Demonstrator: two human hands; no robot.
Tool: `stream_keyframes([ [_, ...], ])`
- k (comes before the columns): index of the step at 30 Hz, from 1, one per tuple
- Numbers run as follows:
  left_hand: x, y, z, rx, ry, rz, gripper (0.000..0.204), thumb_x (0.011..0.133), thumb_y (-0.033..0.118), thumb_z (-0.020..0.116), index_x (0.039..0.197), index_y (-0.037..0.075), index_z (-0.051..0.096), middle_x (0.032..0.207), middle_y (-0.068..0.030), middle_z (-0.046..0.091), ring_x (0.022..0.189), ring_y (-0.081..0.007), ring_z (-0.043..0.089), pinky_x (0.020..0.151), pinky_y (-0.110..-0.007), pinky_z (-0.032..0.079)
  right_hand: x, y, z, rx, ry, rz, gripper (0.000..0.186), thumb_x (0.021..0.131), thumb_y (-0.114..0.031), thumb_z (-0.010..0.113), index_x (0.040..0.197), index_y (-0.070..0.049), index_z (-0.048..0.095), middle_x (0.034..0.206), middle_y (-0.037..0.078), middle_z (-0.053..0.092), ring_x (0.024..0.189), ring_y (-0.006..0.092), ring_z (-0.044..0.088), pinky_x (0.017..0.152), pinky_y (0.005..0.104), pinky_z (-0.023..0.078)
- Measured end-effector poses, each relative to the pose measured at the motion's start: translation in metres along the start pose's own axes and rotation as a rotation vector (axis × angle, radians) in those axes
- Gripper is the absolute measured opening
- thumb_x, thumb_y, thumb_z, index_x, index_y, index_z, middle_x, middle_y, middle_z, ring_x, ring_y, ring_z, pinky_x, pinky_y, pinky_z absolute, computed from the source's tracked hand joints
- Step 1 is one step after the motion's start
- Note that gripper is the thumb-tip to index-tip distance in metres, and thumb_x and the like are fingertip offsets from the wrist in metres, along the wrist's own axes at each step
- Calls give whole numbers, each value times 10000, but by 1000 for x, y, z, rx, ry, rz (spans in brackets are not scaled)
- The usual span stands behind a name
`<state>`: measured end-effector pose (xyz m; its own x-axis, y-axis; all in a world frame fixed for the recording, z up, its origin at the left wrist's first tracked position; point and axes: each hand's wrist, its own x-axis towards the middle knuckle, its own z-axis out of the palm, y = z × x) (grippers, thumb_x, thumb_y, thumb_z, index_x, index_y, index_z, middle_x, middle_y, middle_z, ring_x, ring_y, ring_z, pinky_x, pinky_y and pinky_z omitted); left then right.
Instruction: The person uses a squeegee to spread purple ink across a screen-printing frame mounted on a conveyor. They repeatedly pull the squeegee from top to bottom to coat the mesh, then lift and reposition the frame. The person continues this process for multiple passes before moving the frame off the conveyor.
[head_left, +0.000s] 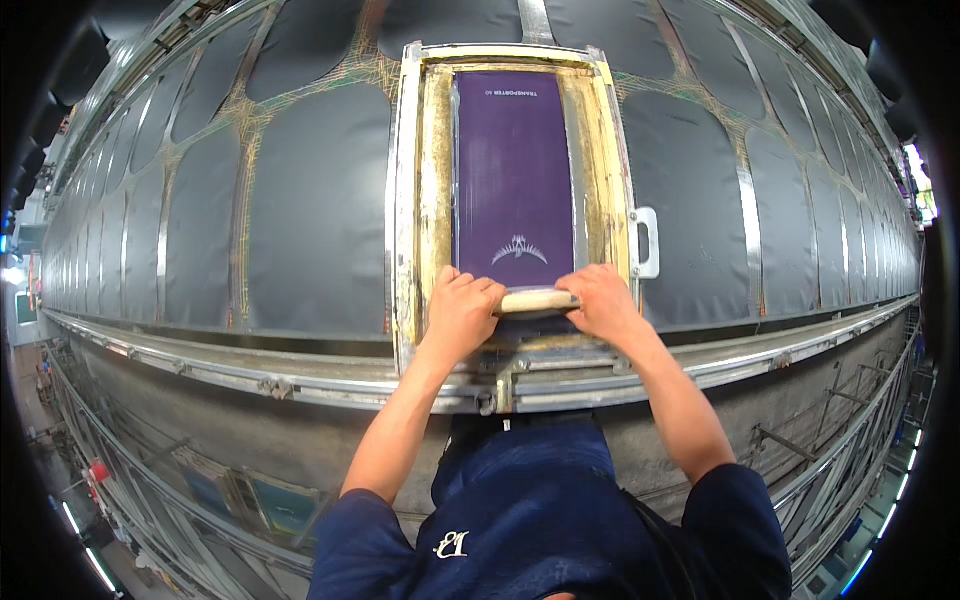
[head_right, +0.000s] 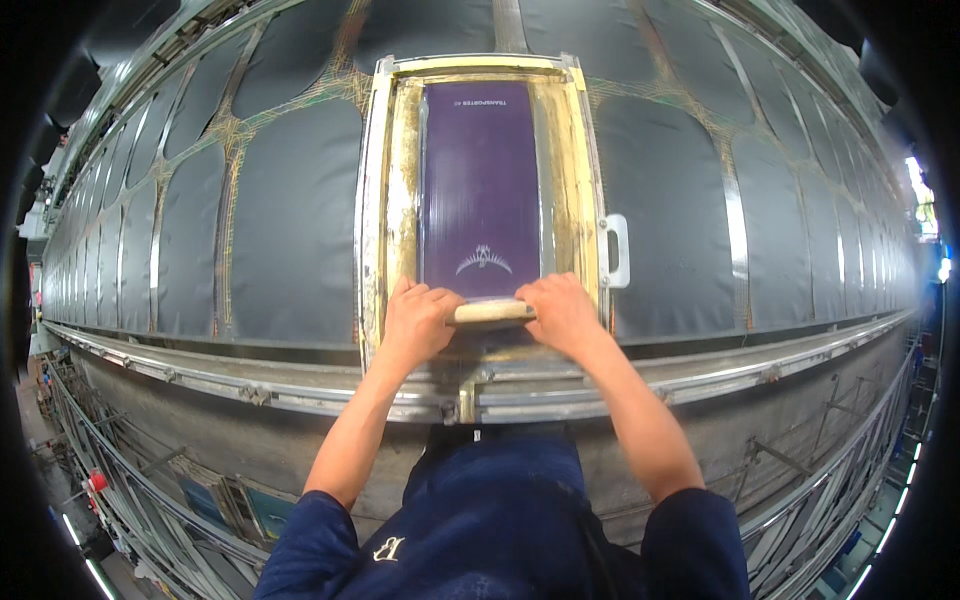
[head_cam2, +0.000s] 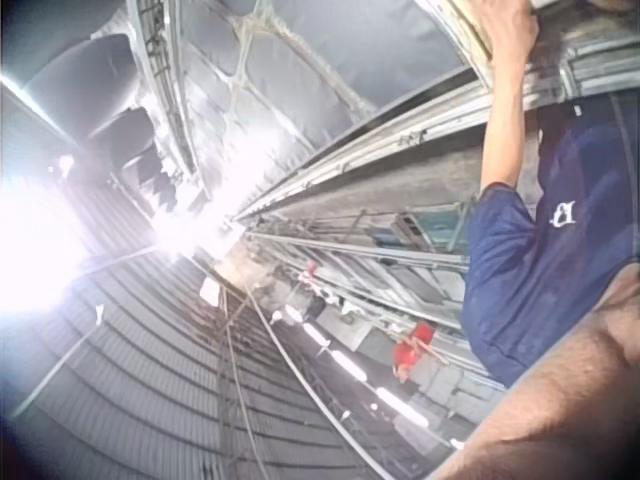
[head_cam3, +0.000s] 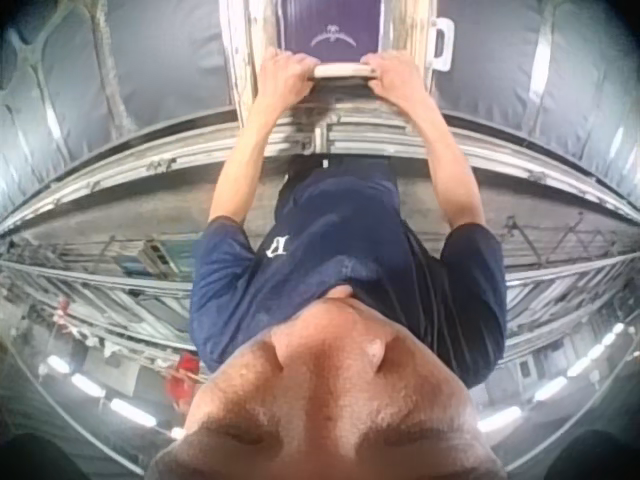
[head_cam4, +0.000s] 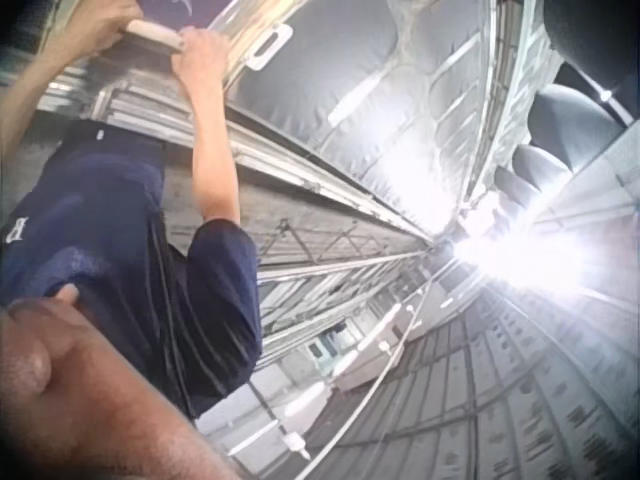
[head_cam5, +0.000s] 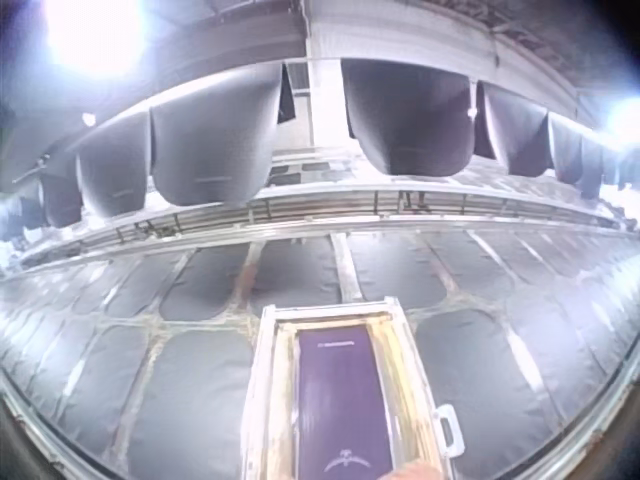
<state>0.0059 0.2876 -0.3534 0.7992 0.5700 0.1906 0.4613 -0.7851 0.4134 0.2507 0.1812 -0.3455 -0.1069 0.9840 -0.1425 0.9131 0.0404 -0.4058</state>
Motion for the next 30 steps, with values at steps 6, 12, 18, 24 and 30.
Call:
stream_keyframes([
  [6, -16, 13, -16, 112, -37, -100, 619, 657, 170, 866, 1242, 159, 664, 924, -27, 705, 912, -233, 639, 873, -391, 443, 29, 44, -42, 172, 642, 364, 467, 910, -422, 725, 1176, -38, 723, 1130, 186, 732, 1125, 389, 647, 987, 455, 502],
  [12, -13, 11, -5, 159, -32, 17, 204, 660, 134, 779, 846, 139, 696, 846, -15, 670, 873, -235, 639, 851, -382, 446, 29, 150, 19, 321, 696, 737, 325, 987, -376, 637, 1047, -57, 666, 988, 194, 719, 950, 390, 684, 833, 464, 507],
  [18, -41, 9, -33, 26, 67, -96, 235, 680, 75, 704, 894, 172, 720, 890, 12, 699, 840, -208, 649, 831, -382, 434, 25, 103, -48, 424, 701, 722, 241, 987, -278, 665, 988, -37, 663, 849, 106, 687, 762, 226, 625, 731, 385, 488],
  [24, -79, -65, -75, 104, -1, -173, 310, 644, 92, 764, 944, 168, 748, 933, 27, 734, 900, -218, 672, 886, -400, 456, 93, 41, 21, 526, 849, 506, 235, 984, -241, 666, 983, -5, 666, 856, 113, 690, 776, 213, 622, 746, 380, 495],
  [30, -173, -204, -161, 152, 29, -209, 217, 698, 142, 816, 908, 171, 772, 897, -1, 755, 855, -248, 687, 838, -413, 459, 196, -127, 97, 667, 811, 579, 227, 966, -235, 662, 953, -9, 652, 889, 177, 714, 841, 315, 699, 787, 414, 518],
])
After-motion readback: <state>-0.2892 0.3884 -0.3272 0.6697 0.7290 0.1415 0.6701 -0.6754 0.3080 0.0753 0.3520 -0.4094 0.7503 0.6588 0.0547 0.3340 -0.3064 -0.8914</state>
